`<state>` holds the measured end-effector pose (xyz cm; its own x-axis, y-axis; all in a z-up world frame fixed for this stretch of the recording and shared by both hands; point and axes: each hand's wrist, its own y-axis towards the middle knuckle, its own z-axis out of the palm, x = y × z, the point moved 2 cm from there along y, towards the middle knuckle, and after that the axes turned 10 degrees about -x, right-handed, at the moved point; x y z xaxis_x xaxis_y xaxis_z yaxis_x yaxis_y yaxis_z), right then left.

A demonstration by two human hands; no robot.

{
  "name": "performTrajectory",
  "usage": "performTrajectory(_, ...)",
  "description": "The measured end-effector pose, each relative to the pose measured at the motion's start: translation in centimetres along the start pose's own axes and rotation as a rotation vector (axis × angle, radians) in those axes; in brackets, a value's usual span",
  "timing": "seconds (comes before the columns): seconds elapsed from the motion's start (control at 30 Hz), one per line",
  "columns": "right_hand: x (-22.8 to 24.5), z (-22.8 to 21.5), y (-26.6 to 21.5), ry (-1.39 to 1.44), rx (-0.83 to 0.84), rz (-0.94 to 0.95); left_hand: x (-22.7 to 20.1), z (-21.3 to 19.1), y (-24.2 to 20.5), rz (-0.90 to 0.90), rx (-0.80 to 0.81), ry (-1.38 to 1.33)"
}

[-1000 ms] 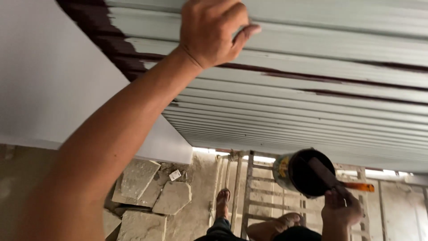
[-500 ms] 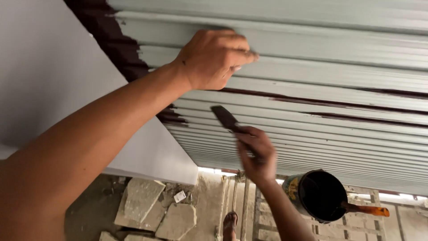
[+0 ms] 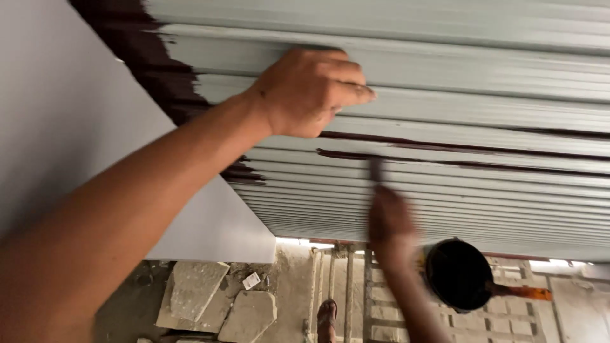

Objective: The recorder is painting individual slats of a slatted ceiling structure with dark paint using a small brush while holding a paint bucket.

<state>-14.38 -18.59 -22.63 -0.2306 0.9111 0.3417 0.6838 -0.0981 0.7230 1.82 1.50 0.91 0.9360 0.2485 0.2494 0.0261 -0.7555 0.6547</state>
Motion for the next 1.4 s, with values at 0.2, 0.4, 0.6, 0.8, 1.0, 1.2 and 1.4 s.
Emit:
performTrajectory(0.2, 15.9, 8.7, 3.0, 0.057, 0.133, -0.239, 0.2, 0.7, 0.0, -0.013, -0.065, -0.052)
performTrajectory(0.4, 18.6, 6.0, 5.0, 0.408, -0.023, -0.302, 0.5, 1.9, 0.2, -0.062, -0.063, -0.063)
performTrajectory(0.6, 16.5, 6.9, 6.8, 0.522, 0.017, -0.224, -0.1, 1.9, 0.3, -0.055, -0.157, -0.09)
performTrajectory(0.8, 18.0, 2.7, 5.1, 0.332, -0.038, -0.077, 0.3, 2.9, 0.1, -0.069, -0.131, -0.105)
performTrajectory(1.0, 17.0, 7.2, 6.2, 0.462, 0.073, -0.125, 0.4, 2.0, -0.2, 0.004, -0.137, -0.053)
performTrajectory(1.2, 3.8, -2.6, 3.8, 0.288, -0.098, 0.051, -0.5, -0.6, 0.1, -0.023, -0.079, -0.061)
performTrajectory(1.4, -7.7, -12.9, 3.9, 0.066, -0.284, 0.293, -0.4, -0.5, -0.2, -0.005, -0.083, -0.047)
